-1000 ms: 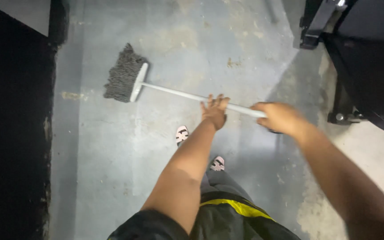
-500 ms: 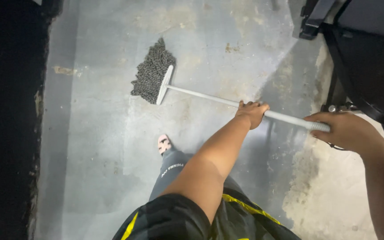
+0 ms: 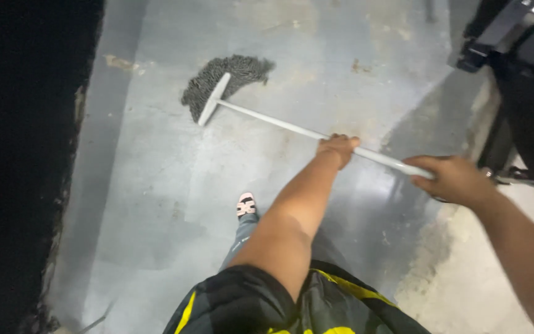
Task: Mopping the gym floor around exercise equipment.
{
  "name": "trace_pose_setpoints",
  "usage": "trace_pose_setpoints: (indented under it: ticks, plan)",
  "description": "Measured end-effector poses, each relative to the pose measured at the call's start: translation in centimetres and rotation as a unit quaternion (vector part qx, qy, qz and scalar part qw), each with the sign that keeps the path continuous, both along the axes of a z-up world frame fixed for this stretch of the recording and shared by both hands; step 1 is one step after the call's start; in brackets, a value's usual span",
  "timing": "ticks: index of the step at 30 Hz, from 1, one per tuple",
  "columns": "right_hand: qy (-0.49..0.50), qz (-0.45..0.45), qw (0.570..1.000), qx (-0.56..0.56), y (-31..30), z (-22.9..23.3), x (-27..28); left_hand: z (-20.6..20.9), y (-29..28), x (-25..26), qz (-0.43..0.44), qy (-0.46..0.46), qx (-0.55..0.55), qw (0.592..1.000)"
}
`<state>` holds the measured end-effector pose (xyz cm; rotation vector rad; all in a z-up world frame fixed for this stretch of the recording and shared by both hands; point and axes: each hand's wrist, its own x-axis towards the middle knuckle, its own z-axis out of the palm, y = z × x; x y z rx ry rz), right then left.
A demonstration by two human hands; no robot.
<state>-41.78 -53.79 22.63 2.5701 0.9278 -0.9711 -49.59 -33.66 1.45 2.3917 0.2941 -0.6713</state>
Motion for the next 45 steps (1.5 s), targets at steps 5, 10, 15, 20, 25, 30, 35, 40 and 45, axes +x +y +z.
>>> trace_pose_setpoints:
  ticks: [5,10,15,20,25,30,35,40,45]
  plan:
    - [0.012,0.112,0.975,0.193,11.3,-6.6,-5.1,-4.4,12.5,-6.7,0.085,0.031,0.068,0.994]
    - [0.049,0.151,0.957,0.242,26.5,-8.7,-12.4,-5.4,26.1,-15.4,0.18,0.073,0.114,0.974]
    - [0.081,0.196,0.943,0.255,37.4,-10.2,-19.2,-4.7,35.4,-24.0,0.26,0.088,0.128,0.953]
    - [0.105,0.222,0.938,0.245,40.2,-10.6,-23.2,-2.9,37.4,-28.9,0.312,0.072,0.11,0.941]
    - [0.1,0.18,0.953,0.222,37.5,-9.4,-22.8,-8.0,34.7,-27.8,0.325,0.061,0.087,0.94]
    - [0.101,0.104,0.961,0.234,30.0,-8.2,-21.4,-7.3,27.2,-25.1,0.315,0.066,0.03,0.946]
    - [0.103,-0.027,0.99,0.097,20.4,-4.1,-17.7,-4.2,15.8,-19.2,0.305,0.02,0.014,0.952]
    - [0.001,-0.013,0.998,0.065,8.2,0.2,-14.9,-1.2,2.7,-13.7,0.299,-0.033,-0.003,0.954]
    - [-0.093,0.008,0.99,0.105,-6.5,3.0,-13.0,2.4,-10.9,-8.7,0.213,-0.041,-0.009,0.976]
